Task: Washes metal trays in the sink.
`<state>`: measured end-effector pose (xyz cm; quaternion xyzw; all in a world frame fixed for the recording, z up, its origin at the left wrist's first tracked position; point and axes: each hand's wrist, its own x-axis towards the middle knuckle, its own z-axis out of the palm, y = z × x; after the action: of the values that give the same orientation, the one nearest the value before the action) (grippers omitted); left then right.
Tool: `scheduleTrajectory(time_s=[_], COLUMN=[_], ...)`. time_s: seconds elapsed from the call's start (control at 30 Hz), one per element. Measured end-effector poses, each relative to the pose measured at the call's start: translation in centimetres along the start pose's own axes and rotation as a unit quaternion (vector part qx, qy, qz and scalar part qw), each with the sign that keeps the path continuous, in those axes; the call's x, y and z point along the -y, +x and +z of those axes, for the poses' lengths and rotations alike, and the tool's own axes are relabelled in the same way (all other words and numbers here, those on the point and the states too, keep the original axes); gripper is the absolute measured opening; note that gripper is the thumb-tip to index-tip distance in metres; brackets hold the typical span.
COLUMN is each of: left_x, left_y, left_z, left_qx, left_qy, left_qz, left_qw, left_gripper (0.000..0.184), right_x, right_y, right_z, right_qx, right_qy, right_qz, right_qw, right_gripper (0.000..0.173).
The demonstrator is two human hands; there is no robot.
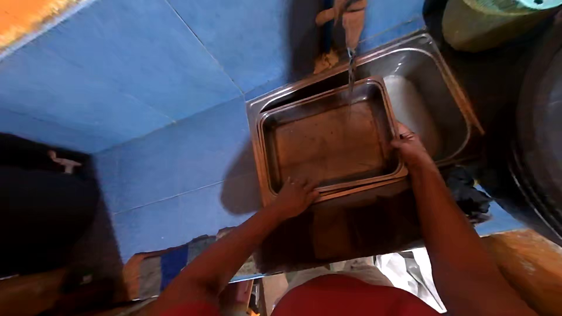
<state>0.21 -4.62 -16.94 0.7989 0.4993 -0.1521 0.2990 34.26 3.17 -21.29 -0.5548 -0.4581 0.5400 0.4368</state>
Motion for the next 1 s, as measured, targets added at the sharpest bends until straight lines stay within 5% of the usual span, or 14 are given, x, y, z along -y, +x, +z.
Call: scheduleTrajectory(time_s=[0.13,0.27,0.43,0.57,0.73,0.9,1.0], left_x=[1.6,2.4,-0.8,-2.8,-7.3,-5.8,-5.4], left_y=[5.8,10.9,13.9,17.7,19.5,18.6,17.4], left_z=[-1.0,-0.5,-1.4,-1.7,-1.3,-2.9,-1.9], left_qx=[-0.065,-0.215,-0.153,-0.294,-0.217,-0.304,-0.229], left_qy=[-0.006,0.092,0.132,0.031,0.058,-0.061,0.013], left_qz=[0.044,-0.026,0.09,-0.098,0.046,-0.208,-0.083], left_qw=[0.997,0.972,0.975,0.95,0.973,0.928,0.97], left_gripper=[0.054,0.077,0.065,0.072,0.059,0.071,0.072], right_x=[-0.2,-0.2,-0.2,-0.4,-0.3,0.0,-0.5], right_y=[0.0,0.3,0.3,0.6,0.5,0.4,0.5], right_z=[0.1,0.1,0.3,0.1,0.4,0.3,0.2], right_qx=[0.006,-0.004,-0.005,0.003,-0.001,-0.008,0.003], right_qy=[0.01,0.019,0.025,0.026,0.04,0.022,0.017], right_qz=[-0.006,0.016,0.04,0.049,0.056,0.059,0.033], right_qw=[1.0,1.0,0.999,0.998,0.998,0.998,0.999], right_gripper=[0.067,0.074,0.074,0.076,0.078,0.076,0.071])
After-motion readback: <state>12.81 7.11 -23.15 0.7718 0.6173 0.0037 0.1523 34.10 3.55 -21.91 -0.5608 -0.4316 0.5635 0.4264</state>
